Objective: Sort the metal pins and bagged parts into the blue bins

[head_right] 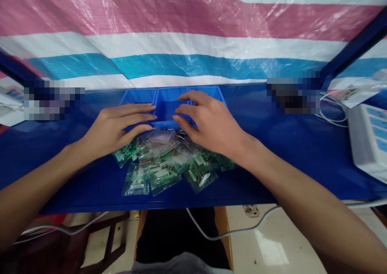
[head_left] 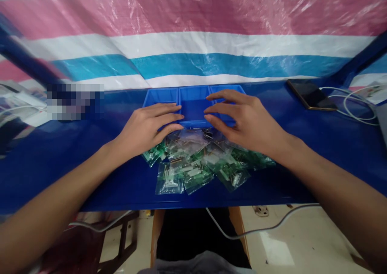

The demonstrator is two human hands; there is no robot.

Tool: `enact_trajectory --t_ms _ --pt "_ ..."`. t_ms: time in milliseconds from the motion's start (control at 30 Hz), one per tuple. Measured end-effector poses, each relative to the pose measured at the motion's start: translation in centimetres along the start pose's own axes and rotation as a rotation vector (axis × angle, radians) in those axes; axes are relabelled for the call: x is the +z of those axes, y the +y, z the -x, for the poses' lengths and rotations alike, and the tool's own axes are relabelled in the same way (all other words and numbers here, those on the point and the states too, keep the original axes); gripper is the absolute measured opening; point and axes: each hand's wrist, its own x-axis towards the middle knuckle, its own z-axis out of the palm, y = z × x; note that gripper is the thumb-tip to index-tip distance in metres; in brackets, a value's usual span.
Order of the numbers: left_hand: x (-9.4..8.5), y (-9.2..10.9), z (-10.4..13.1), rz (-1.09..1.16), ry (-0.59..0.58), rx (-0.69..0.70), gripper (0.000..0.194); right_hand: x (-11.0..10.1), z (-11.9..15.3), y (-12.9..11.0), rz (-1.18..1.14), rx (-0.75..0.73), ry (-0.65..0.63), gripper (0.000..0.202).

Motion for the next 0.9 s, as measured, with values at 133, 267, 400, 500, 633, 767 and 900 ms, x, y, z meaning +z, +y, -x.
enact_trajectory --t_ms 133,267,400,500,633,767,900 --pt "-0.1 0.7 -0.2 -0.037 0.005 -0.051 0.044 -0.1 -0.3 -1.1 -0.122 -0.193 0.017 0.029" --pt "-0.4 1.2 -0.5 -0.015 0.071 -0.05 0.031 0.6 -0.1 -1.7 -0.091 -0.316 -0.03 0.034" --pt "-0.9 1.5 -0.6 -0.008 0.17 -0.042 0.021 1.3 0.2 -1.8 -0.062 -0.3 -0.038 0.023" --pt "-1.1 1.8 -0.7 -0.029 0.252 -0.021 0.017 1.3 0.2 -1.7 -0.059 -0.282 -0.059 0.024" --pt "-1.1 2.3 -0.8 -0.016 0.334 -0.049 0.012 0.4 -0.2 -2.3 -0.128 -0.214 0.054 0.028" --pt "-1.3 2.9 -0.8 -0.019 0.381 -0.084 0.043 -1.1 -0.3 -3.7 -0.185 -0.102 0.267 0.043" --pt "-1.3 3.2 -0.7 -0.029 0.439 0.034 0.053 -1.8 0.2 -4.7 -0.244 0.098 0.461 0.058"
